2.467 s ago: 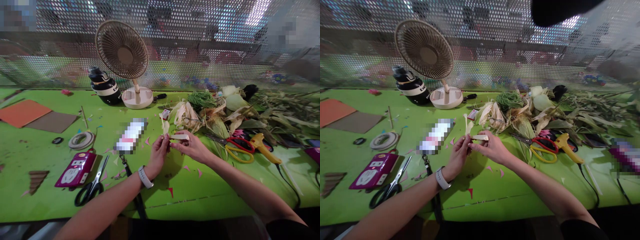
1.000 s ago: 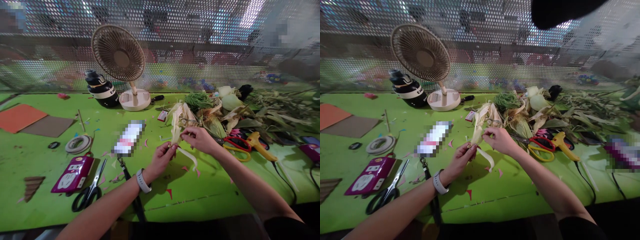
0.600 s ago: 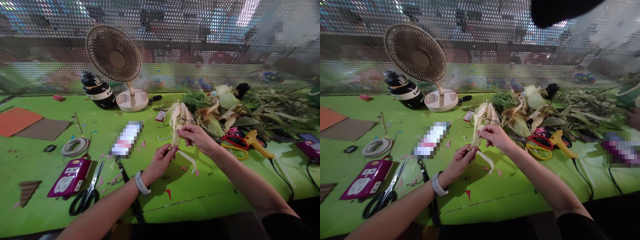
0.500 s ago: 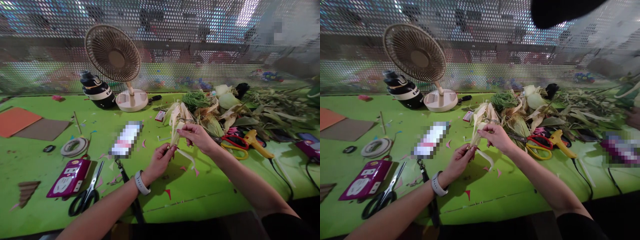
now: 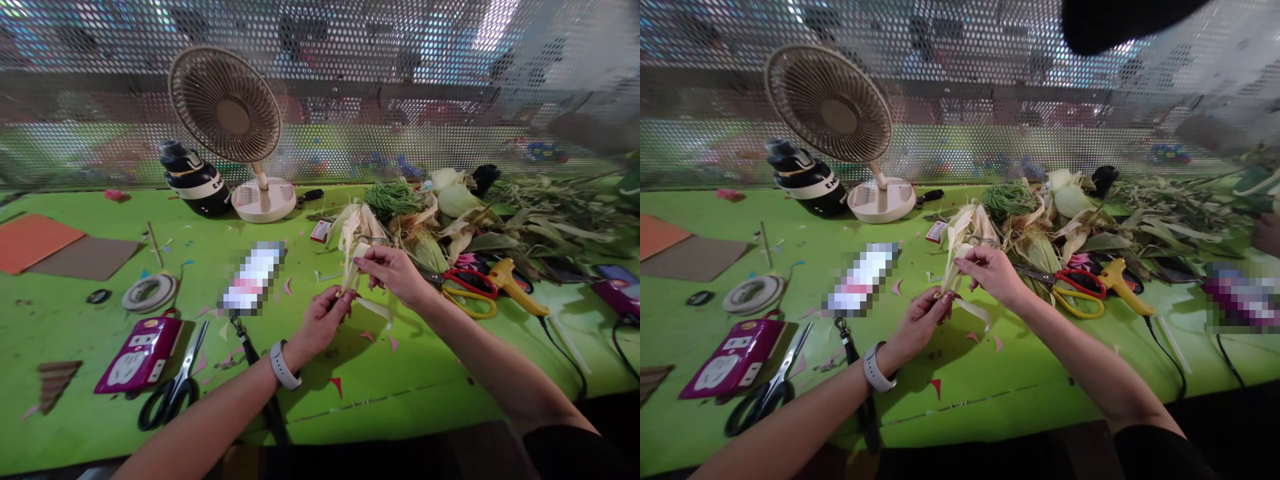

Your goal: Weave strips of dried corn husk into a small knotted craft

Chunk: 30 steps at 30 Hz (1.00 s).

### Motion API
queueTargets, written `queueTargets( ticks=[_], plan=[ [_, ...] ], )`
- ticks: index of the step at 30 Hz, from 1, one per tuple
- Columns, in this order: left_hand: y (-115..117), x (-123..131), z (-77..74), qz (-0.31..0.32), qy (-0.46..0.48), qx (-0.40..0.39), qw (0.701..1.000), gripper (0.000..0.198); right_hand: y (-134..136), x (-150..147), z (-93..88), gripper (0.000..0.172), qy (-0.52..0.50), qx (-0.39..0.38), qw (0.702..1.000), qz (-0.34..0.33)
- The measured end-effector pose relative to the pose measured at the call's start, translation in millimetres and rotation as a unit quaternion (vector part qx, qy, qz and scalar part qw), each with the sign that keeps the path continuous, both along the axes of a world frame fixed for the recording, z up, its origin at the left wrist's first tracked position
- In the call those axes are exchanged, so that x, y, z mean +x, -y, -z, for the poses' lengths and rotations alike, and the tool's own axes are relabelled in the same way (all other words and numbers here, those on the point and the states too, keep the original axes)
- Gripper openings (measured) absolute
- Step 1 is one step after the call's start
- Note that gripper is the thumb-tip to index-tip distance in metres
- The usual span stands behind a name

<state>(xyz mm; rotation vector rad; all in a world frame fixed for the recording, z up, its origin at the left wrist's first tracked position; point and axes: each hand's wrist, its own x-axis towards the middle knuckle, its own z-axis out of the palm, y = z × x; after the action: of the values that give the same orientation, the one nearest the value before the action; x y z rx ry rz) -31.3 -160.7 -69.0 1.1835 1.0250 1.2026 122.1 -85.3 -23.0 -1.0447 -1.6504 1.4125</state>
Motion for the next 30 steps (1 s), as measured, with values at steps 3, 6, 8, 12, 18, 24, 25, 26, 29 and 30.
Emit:
queueTargets(
  ticks=[3, 6, 8, 12, 18, 24, 25, 26, 29, 30],
  plan=[
    [0, 0, 0.8, -0.001, 0.0, 0.0, 1.0, 0.033, 1, 0, -0.1, 0.033, 0.007, -0.004, 1.0, 0.001],
    [-1, 0, 2.9, -0.012, -0.008, 0.005, 1.0, 0.033, 1, 0, 0.0, 0.033, 0.005, -0.005, 1.0, -0.002],
    [-2, -1, 4.2, -0.015, -0.013, 0.003, 1.0, 0.033, 1, 0, 0.4, 0.032, 0.002, -0.003, 1.0, -0.002],
    [-2, 0, 5.4, -0.016, -0.018, 0.0, 1.0, 0.035, 1, 0, 0.5, 0.03, -0.009, -0.002, 1.0, -0.002],
    [-3, 0, 6.0, -0.024, 0.01, -0.024, 0.999, 0.035, 9, 0, -5.8, 0.02, -0.09, 0.008, 0.995, -0.033],
    [-6, -4, 4.4, -0.057, 0.053, -0.031, 0.996, 0.033, 20, 0, -11.7, 0.016, -0.123, 0.034, 0.992, -0.004],
    [-6, -5, 3.9, -0.063, 0.063, -0.031, 0.996, 0.032, 20, 0, -11.7, 0.015, -0.126, 0.04, 0.991, 0.001],
    [-6, -6, 3.4, -0.068, 0.074, -0.03, 0.995, 0.032, 20, 0, -11.2, 0.014, -0.128, 0.045, 0.991, 0.006],
    [-7, -7, 1.3, -0.08, 0.095, -0.024, 0.992, 0.033, 16, 0, -6.0, 0.012, -0.135, 0.045, 0.989, 0.028],
    [-7, -7, 0.4, -0.081, 0.093, -0.02, 0.992, 0.034, 15, 0, -3.3, 0.011, -0.138, 0.04, 0.989, 0.037]
  ],
)
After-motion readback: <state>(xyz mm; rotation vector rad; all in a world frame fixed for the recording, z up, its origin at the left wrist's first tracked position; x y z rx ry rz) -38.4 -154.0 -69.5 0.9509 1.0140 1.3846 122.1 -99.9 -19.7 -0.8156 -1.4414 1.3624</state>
